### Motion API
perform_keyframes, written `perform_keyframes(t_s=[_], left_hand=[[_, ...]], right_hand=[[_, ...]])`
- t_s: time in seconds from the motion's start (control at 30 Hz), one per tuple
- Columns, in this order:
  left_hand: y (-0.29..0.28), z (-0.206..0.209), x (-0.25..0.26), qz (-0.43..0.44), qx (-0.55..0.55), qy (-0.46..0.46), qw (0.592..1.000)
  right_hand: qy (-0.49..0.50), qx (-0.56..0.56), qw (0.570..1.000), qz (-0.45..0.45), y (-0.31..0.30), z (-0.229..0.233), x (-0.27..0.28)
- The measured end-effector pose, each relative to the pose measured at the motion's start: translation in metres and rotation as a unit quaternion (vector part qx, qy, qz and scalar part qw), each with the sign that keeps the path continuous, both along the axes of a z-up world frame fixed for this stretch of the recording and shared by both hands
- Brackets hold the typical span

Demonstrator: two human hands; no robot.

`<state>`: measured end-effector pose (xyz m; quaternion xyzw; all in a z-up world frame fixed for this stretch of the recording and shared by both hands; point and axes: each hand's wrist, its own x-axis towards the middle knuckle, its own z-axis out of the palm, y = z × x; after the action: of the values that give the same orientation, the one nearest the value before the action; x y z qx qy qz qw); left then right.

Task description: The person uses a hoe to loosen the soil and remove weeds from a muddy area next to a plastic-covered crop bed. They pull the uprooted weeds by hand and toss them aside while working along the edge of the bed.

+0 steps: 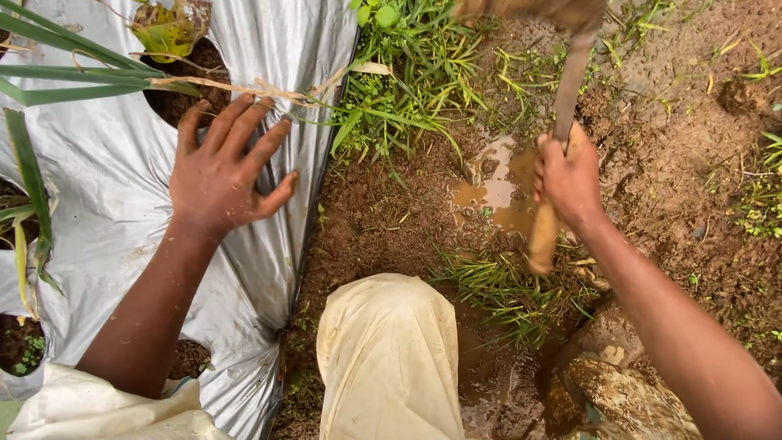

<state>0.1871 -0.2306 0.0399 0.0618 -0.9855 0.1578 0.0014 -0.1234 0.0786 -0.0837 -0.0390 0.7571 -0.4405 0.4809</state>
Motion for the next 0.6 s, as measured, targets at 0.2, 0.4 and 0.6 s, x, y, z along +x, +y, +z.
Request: perform_keyframes(t_s=[0.2, 0.4, 0.6], left_hand=[[0.002, 0.001, -0.004, -0.006, 0.005, 0.017, 1.0], [0.0, 0.002, -0.003, -0.006, 0.014, 0.028, 0.999], [-0.001, -0.001, -0.003, -0.018, 0.01, 0.029, 0.999]], right_hand=[[-0.047, -0.12, 0.992, -0.02, -0.012, -0.014, 0.026], [-0.039, 0.07, 0.991, 0.109, -0.006, 0.003, 0.004], [-0.01, -0.102, 0.991, -0.089, -0.016, 0.004, 0.021]])
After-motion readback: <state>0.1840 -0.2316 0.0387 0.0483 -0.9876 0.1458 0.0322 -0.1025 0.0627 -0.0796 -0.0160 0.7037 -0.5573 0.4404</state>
